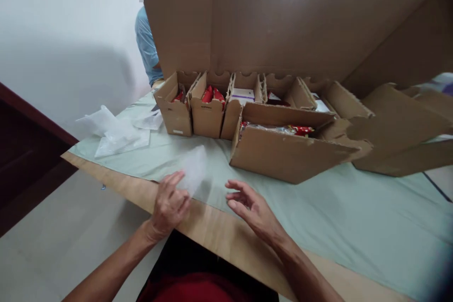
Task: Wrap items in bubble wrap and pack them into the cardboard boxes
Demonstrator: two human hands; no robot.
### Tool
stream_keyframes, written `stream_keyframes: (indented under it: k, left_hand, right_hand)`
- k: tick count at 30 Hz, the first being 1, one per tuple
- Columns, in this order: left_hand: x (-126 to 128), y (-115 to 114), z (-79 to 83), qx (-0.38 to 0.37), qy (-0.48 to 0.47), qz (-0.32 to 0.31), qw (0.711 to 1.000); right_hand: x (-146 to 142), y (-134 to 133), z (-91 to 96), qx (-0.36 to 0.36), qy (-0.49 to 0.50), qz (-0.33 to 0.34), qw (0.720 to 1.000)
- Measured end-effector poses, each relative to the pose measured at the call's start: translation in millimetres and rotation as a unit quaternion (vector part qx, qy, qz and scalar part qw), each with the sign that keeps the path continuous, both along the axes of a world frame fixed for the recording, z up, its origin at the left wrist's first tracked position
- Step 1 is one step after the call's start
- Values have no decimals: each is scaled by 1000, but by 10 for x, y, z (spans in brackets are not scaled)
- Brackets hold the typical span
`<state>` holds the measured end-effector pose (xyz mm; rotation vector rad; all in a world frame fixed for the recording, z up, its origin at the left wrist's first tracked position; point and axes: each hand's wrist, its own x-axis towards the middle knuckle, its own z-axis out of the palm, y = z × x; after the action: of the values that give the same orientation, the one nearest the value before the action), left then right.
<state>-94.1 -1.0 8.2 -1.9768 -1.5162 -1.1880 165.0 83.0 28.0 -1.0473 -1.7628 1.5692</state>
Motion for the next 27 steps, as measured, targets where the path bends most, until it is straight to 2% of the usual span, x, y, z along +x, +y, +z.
stream_keyframes:
  k: [4, 6, 9, 13, 18, 22, 25, 27]
  left_hand:
    - [281, -38, -79, -77, 73, -93, 990]
    - [310, -46, -72, -117, 78, -126, 982]
    - [285, -77, -26, -158, 61, -161, 972]
    - [230, -106, 5, -187, -8, -141, 972]
    - [259, -9, -65, -208, -29, -104, 972]
    - [288, 53, -34, -220, -74, -117, 966]
    - [233, 53, 72, -209, -226, -75, 948]
    - [190, 59, 142, -207, -350, -20, 913]
  right_hand:
    - [-72, -32, 4, -97, 65, 8, 993]
    - [-124, -23, -50, -100, 52, -20, 993]
    - [-186, 13, -155, -56, 28, -37, 997]
    - [-95, 47, -136, 8, 6, -62, 998]
    - [31, 55, 49, -17, -58, -75, 995]
    - [-57, 39, 40, 83, -155, -70, 982]
    - [49, -17, 69, 127, -123, -92, 980]
    - [250, -84, 125, 142, -88, -144, 975]
